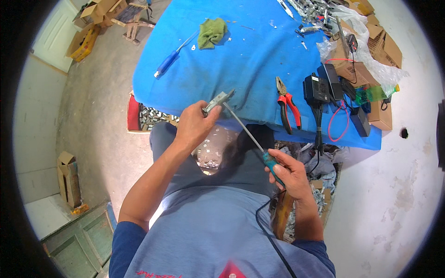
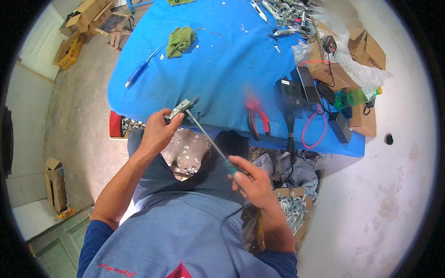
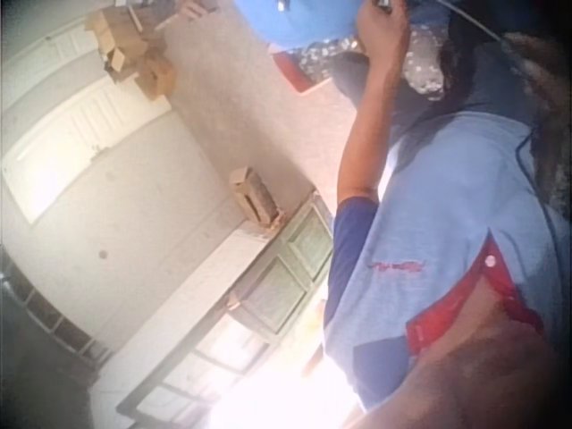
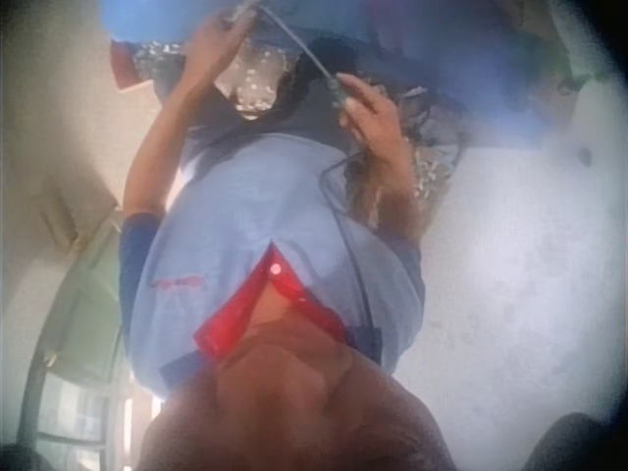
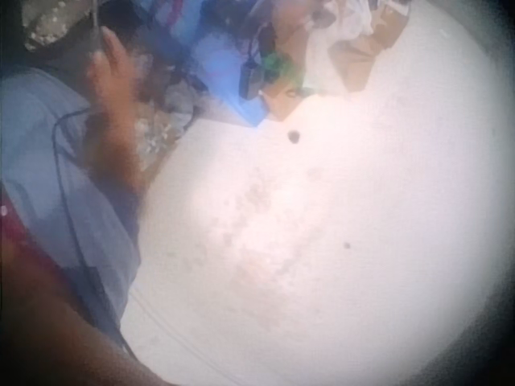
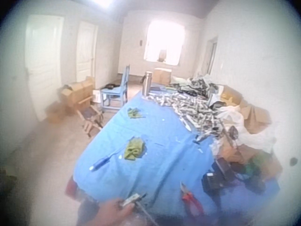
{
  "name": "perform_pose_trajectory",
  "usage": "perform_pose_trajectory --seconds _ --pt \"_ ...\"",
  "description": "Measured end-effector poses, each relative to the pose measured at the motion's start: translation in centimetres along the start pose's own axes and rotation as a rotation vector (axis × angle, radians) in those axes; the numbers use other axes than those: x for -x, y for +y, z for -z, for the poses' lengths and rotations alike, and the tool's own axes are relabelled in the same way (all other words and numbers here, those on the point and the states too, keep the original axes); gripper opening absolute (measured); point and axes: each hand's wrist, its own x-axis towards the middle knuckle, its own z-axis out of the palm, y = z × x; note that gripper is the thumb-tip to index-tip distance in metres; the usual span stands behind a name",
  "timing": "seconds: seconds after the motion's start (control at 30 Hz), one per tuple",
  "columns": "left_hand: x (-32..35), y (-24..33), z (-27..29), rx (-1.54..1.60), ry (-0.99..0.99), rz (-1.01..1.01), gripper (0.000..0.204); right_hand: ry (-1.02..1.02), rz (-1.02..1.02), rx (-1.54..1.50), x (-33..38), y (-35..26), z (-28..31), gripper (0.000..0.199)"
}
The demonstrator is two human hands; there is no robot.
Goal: The person uses a screwdriver to pry open and dismantle a small metal electronic component while holding it in their hand.
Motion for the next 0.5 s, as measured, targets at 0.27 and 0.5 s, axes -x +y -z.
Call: perform_pose_trajectory --seconds 0.27,0.5 --pt "0.8 0.3 -0.7 -0.036 0.075 -0.004 0.044 -0.052 0.030 -0.069 -0.9 0.9 -0.7 0.045" --pt "1.2 0.1 -1.0 -0.150 0.107 -0.080 0.043 -0.036 -0.034 -0.169 -0.9 0.5 -1.3 0.045"
